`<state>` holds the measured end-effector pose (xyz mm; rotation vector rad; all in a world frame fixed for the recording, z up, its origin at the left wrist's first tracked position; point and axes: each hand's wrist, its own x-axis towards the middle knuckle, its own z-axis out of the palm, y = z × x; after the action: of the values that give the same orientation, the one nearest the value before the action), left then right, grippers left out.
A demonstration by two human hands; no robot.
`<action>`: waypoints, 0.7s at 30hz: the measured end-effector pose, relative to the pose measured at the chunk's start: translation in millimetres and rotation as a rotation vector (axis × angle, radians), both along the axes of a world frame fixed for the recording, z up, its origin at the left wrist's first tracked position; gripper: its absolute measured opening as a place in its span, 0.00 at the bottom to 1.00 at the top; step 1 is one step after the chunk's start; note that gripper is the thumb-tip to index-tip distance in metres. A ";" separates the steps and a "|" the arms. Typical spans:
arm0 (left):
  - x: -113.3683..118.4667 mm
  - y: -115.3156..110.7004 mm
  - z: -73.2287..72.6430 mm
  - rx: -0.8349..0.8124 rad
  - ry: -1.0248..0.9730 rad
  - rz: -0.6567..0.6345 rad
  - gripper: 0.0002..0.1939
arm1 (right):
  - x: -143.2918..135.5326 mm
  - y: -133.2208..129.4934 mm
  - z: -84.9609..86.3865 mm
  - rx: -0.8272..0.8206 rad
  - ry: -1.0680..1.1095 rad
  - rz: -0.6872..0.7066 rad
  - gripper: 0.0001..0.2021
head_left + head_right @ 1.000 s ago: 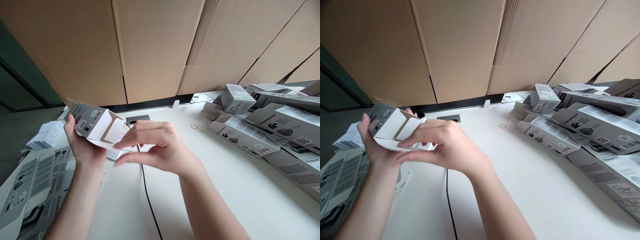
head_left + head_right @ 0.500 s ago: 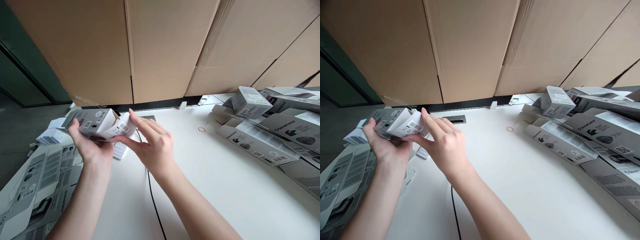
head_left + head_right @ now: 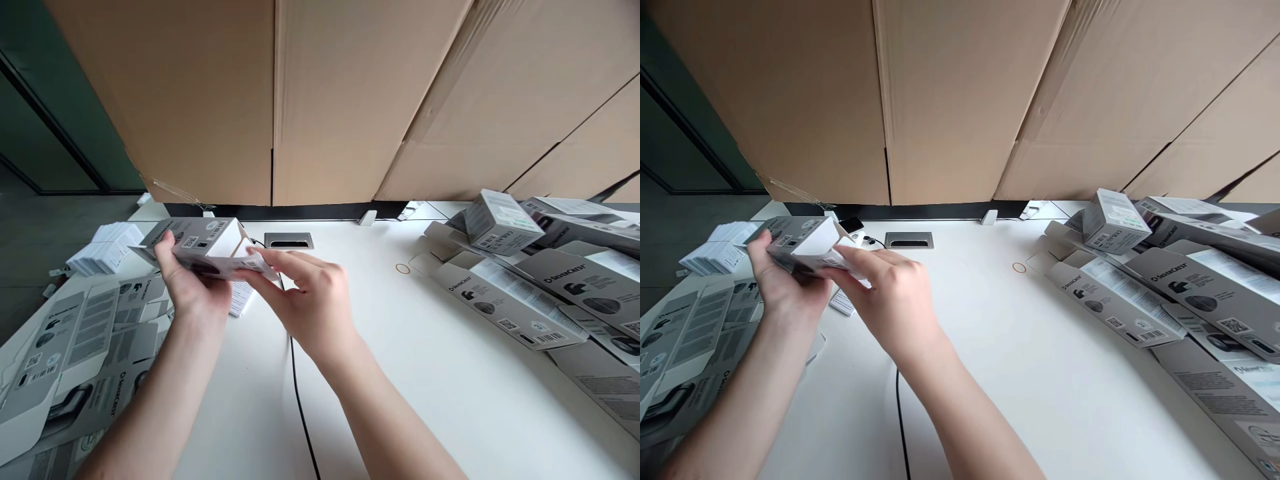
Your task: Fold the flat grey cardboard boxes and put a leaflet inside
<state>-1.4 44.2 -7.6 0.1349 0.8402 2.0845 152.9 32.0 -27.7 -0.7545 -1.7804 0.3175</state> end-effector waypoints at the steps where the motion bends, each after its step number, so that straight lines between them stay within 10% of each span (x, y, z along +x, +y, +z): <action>1: -0.5 1.3 -0.4 0.000 -0.015 -0.012 0.11 | 1.0 -1.2 0.9 -0.014 0.011 0.021 0.06; 21: 10.2 -19.9 9.5 0.350 0.115 -0.560 0.21 | 47.2 27.8 27.3 0.097 0.307 0.367 0.22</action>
<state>8.8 24.3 1.9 0.6114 0.4256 1.6770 200.1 59.8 -0.4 -0.2869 -1.6203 0.5559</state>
